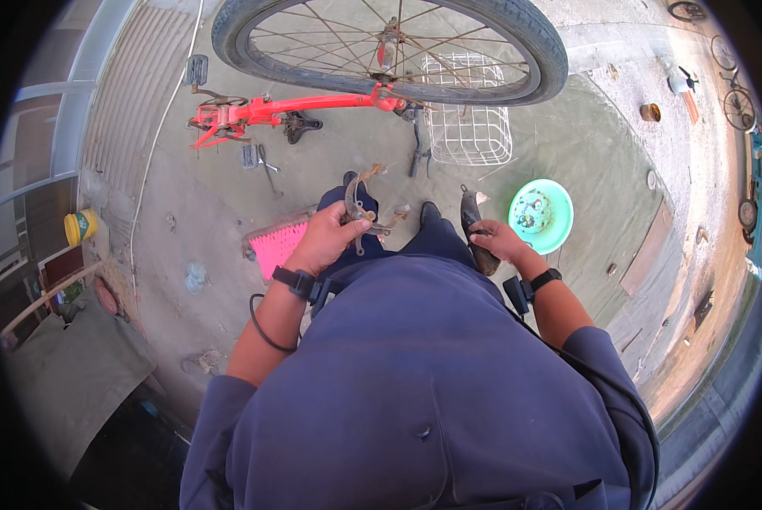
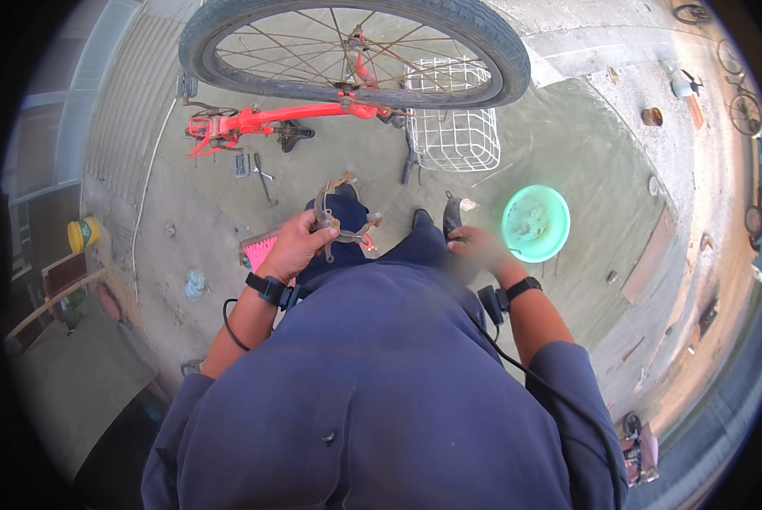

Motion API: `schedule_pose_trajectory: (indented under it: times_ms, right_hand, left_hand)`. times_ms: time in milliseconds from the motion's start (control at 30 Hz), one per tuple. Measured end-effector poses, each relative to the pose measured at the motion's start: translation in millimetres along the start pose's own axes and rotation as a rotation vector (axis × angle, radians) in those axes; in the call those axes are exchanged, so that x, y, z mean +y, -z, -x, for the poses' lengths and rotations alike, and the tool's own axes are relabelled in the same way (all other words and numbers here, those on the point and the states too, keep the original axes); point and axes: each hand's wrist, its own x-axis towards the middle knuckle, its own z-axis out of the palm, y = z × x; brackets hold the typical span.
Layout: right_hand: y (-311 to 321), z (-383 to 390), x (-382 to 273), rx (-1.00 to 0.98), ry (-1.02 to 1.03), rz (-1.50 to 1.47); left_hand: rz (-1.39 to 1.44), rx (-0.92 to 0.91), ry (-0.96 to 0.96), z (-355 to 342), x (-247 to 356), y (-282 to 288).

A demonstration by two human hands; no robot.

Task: The person sits on the ground and works on a red bicycle, handling brake components and small parts. They pick up a brake shoe and related hardware, then retrieve small items from a green basin and attach them to the bicycle frame near the front wheel.

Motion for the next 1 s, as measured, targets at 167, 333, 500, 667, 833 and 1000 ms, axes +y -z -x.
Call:
schedule_pose_trajectory:
  times_ms: [167, 333, 500, 667, 833, 1000]
  right_hand:
    - [-27.4, -22.7, 35.3, 0.172, 0.038, -0.081]
    - [-86.0, -39.1, 41.7, 0.428, -0.034, -0.305]
    - [-138.0, -42.8, 19.6, 0.648, -0.081, -0.471]
    - [-157.5, -53.2, 10.0, 0.739, -0.128, -0.542]
    - [-165.1, -80.8, 32.1, 0.716, -0.145, -0.424]
    - [-170.1, -130.4, 68.4, 0.777, -0.059, -0.455]
  left_hand:
    - [-0.166, -0.167, 0.047, -44.0, 1.9, 45.6]
    - [-0.447, -0.367, 0.014, -100.6, 7.6, 99.2]
    - [-0.55, -0.571, 0.155, -133.4, 19.0, 136.9]
    - [-0.666, -0.619, 0.213, -153.8, 13.7, 134.9]
    - [-0.675, -0.58, 0.288, -172.8, -13.2, 107.9]
    - [-0.649, -0.569, 0.27, -217.6, -65.3, 79.0]
